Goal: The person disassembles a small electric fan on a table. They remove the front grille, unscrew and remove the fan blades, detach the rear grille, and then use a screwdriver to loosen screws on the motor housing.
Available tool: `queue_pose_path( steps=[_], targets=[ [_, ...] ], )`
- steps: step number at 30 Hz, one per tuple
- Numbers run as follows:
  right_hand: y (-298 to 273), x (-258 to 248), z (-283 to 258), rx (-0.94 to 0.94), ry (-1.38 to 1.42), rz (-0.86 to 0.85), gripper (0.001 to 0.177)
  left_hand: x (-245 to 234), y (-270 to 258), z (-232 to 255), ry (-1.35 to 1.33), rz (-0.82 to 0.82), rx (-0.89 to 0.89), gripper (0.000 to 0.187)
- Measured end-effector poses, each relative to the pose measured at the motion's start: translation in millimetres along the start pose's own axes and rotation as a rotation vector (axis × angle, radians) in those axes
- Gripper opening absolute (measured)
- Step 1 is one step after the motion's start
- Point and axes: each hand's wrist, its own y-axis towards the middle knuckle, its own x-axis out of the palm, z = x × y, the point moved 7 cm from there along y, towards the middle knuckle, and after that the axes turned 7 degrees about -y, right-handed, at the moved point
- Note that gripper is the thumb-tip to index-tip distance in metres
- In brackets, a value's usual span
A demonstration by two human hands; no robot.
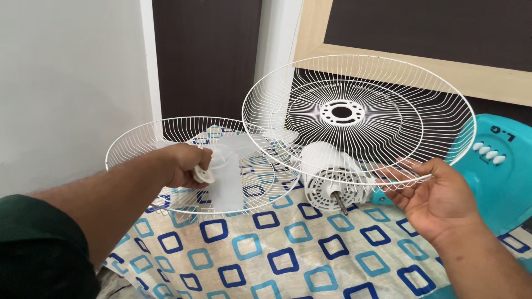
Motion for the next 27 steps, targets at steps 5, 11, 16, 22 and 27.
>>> queue_pose_path(
  steps=[5, 11, 16, 22, 27],
  targets=[
    [0, 0, 0, -0.007, -0.004, 0.005, 0.038, 7, 3, -4, -0.121, -0.003, -0.075, 0.034],
    [5, 6, 8, 0.014, -0.009, 0.007, 0.038, -7, -20, 17, -0.102, 0.183, 0.144, 0.034],
    [17, 28, 16, 0.043, -0.005, -0.067, 0.035, -45, -53, 43, -0.144, 0.356, 0.328, 0.040],
    [21, 77, 33, 0.099, -0.016, -0.146, 0.034, -115, -103, 68, -0.162, 0.544, 0.587, 0.046],
    [12, 137, 48, 0.123, -0.034, -0.268, 0.035, -157, -139, 83, -0.259, 0.600, 0.616, 0.051]
  ],
)
